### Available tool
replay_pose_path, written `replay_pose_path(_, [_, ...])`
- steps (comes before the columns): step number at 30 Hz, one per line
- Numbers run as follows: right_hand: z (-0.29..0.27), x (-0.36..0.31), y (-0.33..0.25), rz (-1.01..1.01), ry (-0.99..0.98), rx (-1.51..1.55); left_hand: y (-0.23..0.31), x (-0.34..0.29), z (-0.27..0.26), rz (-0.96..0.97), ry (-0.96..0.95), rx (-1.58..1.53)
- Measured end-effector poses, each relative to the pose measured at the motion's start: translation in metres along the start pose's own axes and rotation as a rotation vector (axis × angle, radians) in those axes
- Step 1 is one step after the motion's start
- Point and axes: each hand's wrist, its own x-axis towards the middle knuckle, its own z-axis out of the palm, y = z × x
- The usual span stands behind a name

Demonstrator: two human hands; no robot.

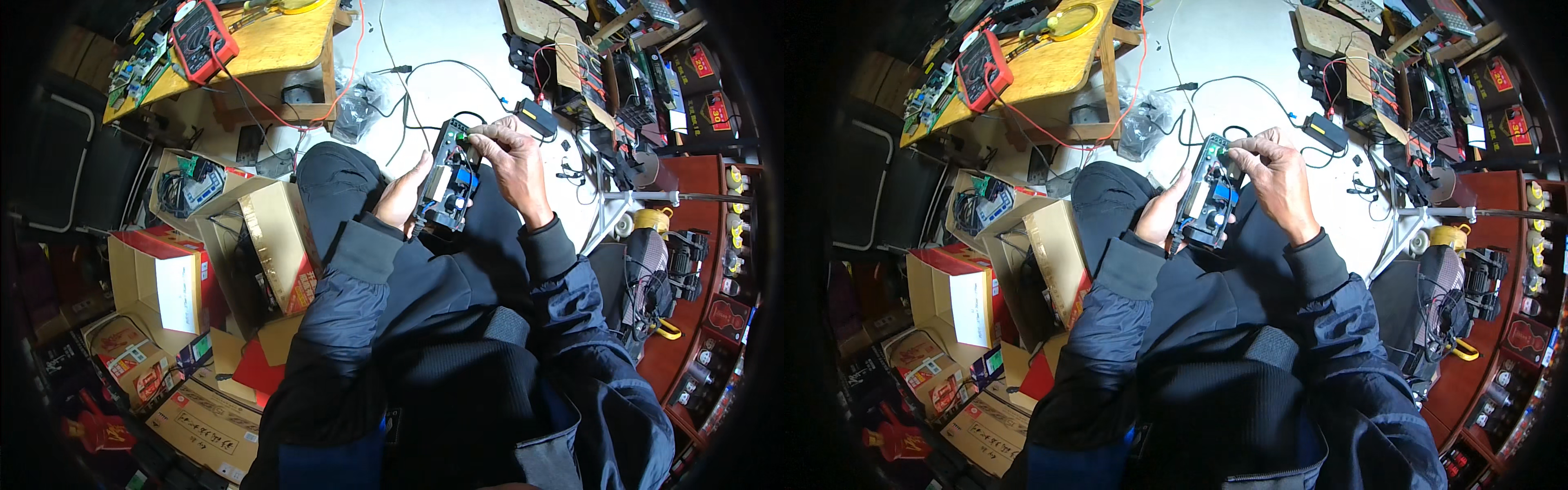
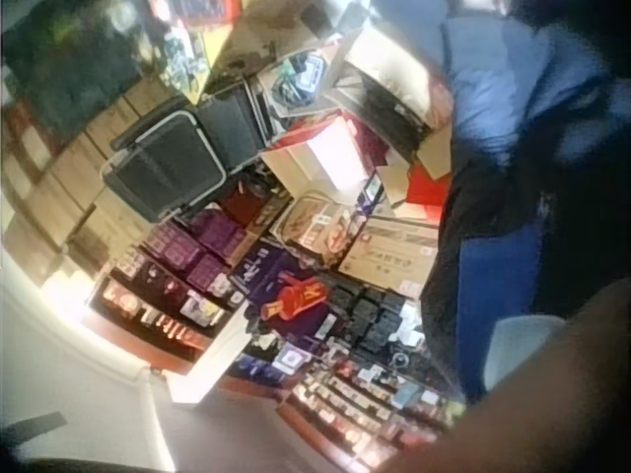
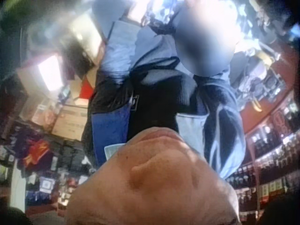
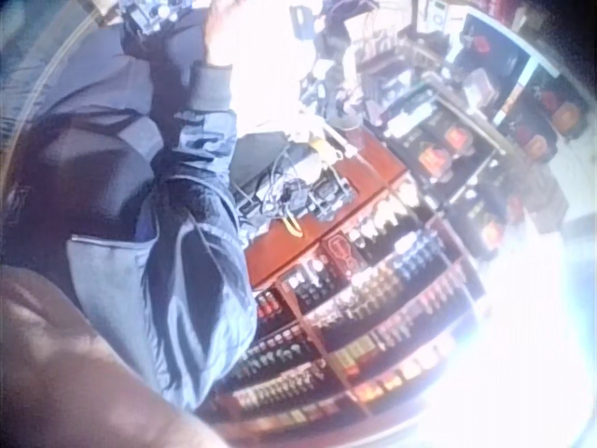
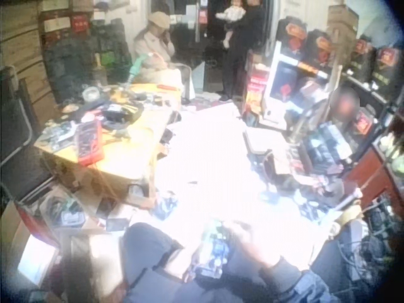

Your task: The person opens a black electronic device, removes the back cover, and manipulates internal components. They connect a multimeter probe to the circuit board, observe a green LED indicator, and continue adjusting wires and parts inside the device.

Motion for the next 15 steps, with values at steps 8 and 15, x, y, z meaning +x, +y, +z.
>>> replay_pose_path(8, [0.000,-0.016,-0.005,-0.016,-0.036,-0.104,-0.012,-0.007,-0.001,0.035,0.070,0.028])
replay_pose_path(15, [0.000,-0.018,-0.009,-0.004,-0.042,-0.087,-0.011,-0.007,-0.004,0.037,0.049,0.068])
